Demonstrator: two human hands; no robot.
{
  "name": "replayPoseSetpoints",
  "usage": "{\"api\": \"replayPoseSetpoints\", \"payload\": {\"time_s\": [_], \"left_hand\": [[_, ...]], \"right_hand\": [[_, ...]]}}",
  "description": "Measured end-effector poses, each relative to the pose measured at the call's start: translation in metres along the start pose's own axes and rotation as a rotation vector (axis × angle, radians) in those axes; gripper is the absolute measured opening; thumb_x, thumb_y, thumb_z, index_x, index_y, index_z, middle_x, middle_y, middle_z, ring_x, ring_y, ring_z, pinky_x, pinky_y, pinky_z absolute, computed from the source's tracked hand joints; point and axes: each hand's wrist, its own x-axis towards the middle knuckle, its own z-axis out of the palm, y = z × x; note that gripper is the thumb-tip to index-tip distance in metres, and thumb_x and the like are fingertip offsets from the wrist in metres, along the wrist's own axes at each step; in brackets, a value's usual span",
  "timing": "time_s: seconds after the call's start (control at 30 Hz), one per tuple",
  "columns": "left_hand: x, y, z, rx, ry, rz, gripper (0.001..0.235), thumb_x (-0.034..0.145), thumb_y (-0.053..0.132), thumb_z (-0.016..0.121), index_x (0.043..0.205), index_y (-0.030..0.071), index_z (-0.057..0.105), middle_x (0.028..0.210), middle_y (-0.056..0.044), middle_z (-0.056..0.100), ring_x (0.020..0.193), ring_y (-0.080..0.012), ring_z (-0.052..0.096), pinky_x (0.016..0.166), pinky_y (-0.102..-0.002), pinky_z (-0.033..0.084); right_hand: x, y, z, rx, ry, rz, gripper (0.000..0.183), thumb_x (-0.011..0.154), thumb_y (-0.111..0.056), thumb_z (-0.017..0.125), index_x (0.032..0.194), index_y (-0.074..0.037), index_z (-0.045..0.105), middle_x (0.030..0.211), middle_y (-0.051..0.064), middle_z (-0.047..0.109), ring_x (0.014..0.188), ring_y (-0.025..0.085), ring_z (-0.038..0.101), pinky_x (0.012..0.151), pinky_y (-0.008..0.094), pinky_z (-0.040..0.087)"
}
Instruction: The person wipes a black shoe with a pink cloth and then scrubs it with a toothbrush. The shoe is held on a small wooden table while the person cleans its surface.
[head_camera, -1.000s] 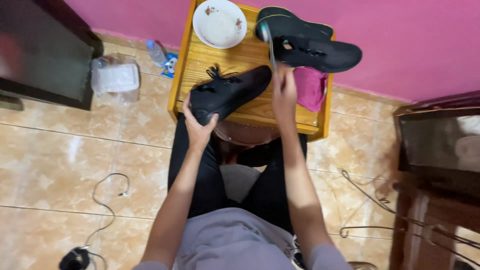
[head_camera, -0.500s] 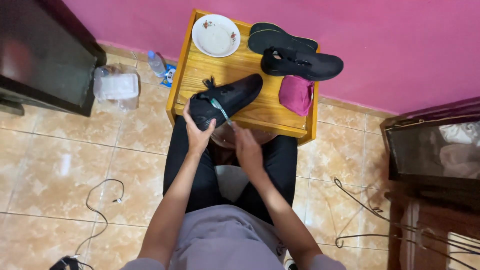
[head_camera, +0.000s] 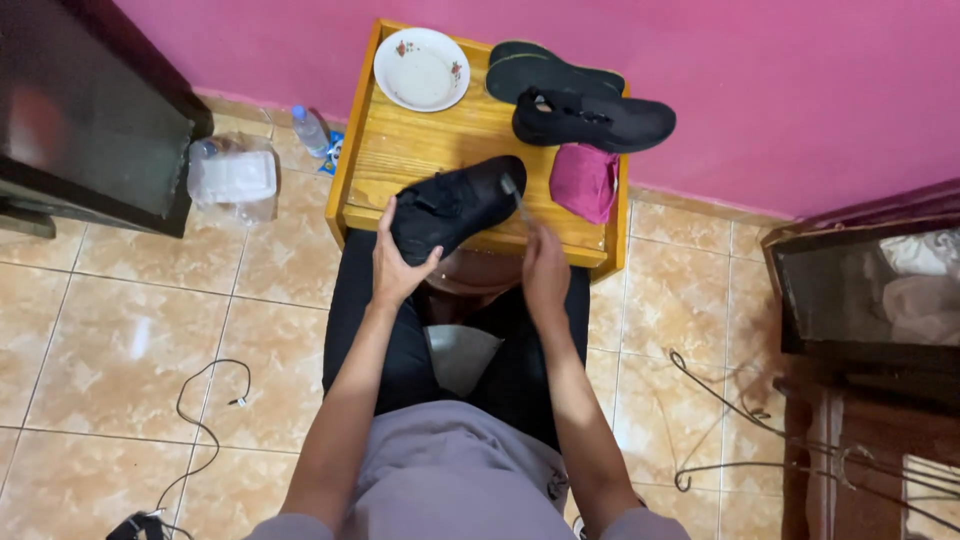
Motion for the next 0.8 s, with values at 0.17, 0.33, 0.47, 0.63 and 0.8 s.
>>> {"api": "replayPoseSetpoints", "payload": {"time_s": [0.17, 0.33, 0.47, 0.63, 0.8], "left_hand": [[0.008, -0.019, 0.001, 0.053, 0.050, 0.096, 0.100, 0.079, 0.024, 0.087, 0.161, 0.014, 0.031, 0.156, -0.024, 0.041, 0.143, -0.0444, 0.042, 0.119, -0.053, 0.035], [0.012, -0.004, 0.001, 0.169, 0.002, 0.266, 0.094, 0.086, 0.011, 0.080, 0.163, 0.016, 0.026, 0.163, -0.021, 0.030, 0.147, -0.0455, 0.036, 0.118, -0.059, 0.035], [0.013, -0.006, 0.002, 0.181, -0.003, 0.301, 0.092, 0.092, 0.006, 0.075, 0.164, 0.018, 0.021, 0.165, -0.021, 0.022, 0.149, -0.0466, 0.031, 0.118, -0.060, 0.036], [0.014, 0.004, 0.004, 0.384, 0.059, 0.455, 0.063, 0.090, 0.008, 0.076, 0.147, 0.021, 0.051, 0.164, -0.023, 0.022, 0.150, -0.0477, 0.028, 0.115, -0.062, 0.036], [0.035, 0.013, 0.006, 0.641, 0.054, 0.334, 0.029, 0.095, 0.040, 0.072, 0.111, 0.017, 0.063, 0.149, -0.015, 0.040, 0.127, -0.0373, 0.046, 0.104, -0.052, 0.040]], "right_hand": [[-0.041, -0.055, -0.001, 0.063, -0.172, -0.085, 0.026, 0.102, -0.024, 0.059, 0.125, -0.023, 0.071, 0.114, 0.009, 0.073, 0.113, 0.029, 0.067, 0.093, 0.041, 0.056], [-0.015, -0.001, -0.003, -0.126, -0.126, 0.150, 0.024, 0.106, -0.026, 0.053, 0.126, -0.031, 0.066, 0.119, -0.001, 0.071, 0.106, 0.030, 0.070, 0.086, 0.048, 0.057], [-0.049, -0.063, -0.001, 0.100, -0.172, 0.050, 0.029, 0.100, -0.015, 0.058, 0.127, -0.019, 0.069, 0.111, 0.012, 0.073, 0.109, 0.036, 0.068, 0.091, 0.046, 0.056], [-0.030, -0.038, -0.011, 0.087, -0.075, 0.076, 0.029, 0.100, -0.011, 0.058, 0.127, -0.009, 0.069, 0.110, 0.021, 0.071, 0.107, 0.042, 0.068, 0.090, 0.050, 0.055], [-0.054, -0.076, 0.010, 0.255, -0.198, -0.020, 0.030, 0.102, -0.013, 0.059, 0.130, -0.013, 0.070, 0.117, 0.016, 0.073, 0.115, 0.037, 0.067, 0.099, 0.045, 0.053]]}}
